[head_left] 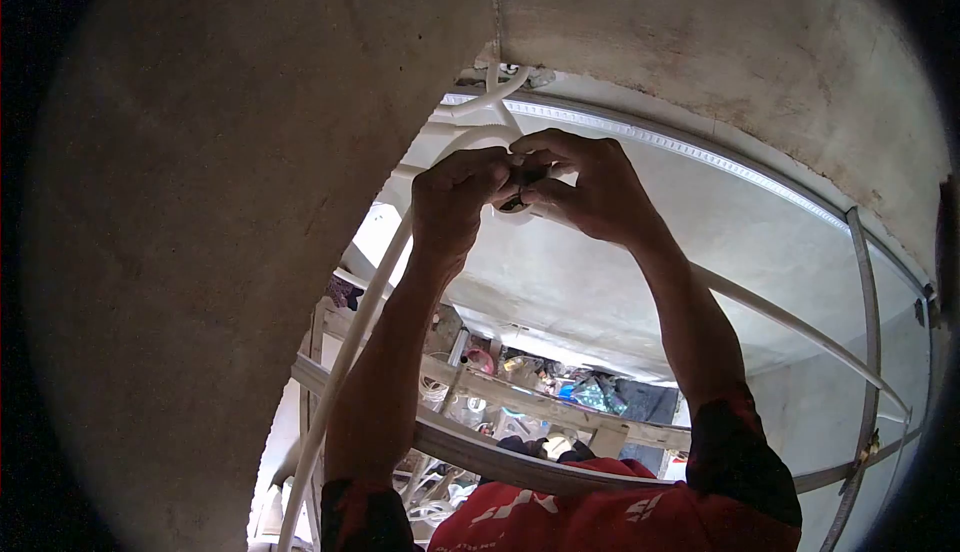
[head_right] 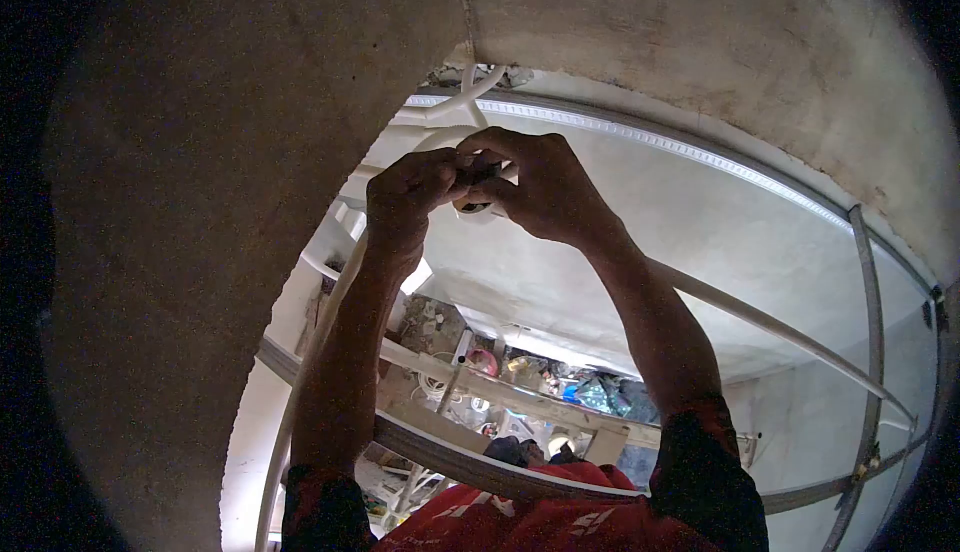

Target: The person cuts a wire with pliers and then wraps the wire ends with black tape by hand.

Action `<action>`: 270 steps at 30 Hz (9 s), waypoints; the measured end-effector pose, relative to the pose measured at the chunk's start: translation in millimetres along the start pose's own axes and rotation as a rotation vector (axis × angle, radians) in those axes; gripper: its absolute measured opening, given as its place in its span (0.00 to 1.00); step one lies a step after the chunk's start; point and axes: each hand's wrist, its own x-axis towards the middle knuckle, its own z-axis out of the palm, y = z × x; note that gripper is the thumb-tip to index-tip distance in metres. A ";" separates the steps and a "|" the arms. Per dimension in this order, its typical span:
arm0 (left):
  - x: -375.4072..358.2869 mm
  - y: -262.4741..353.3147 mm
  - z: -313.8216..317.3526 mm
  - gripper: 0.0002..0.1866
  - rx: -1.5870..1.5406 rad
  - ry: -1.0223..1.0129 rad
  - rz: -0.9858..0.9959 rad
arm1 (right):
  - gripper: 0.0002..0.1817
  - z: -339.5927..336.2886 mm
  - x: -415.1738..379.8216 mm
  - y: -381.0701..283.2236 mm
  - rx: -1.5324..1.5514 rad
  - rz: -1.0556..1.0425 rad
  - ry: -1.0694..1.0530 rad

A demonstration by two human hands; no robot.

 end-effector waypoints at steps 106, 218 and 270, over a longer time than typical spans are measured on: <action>-22.1 -0.9 19.4 0.11 0.225 -0.213 -0.123 | 0.10 -9.5 -65.1 17.4 0.118 0.120 0.215; -21.8 2.7 15.2 0.10 0.137 -0.236 -0.160 | 0.08 -12.6 -65.2 31.6 0.229 0.164 0.136; -6.7 10.7 -0.2 0.09 0.170 0.008 -0.150 | 0.20 -14.4 -39.7 -27.0 -0.035 0.063 -0.158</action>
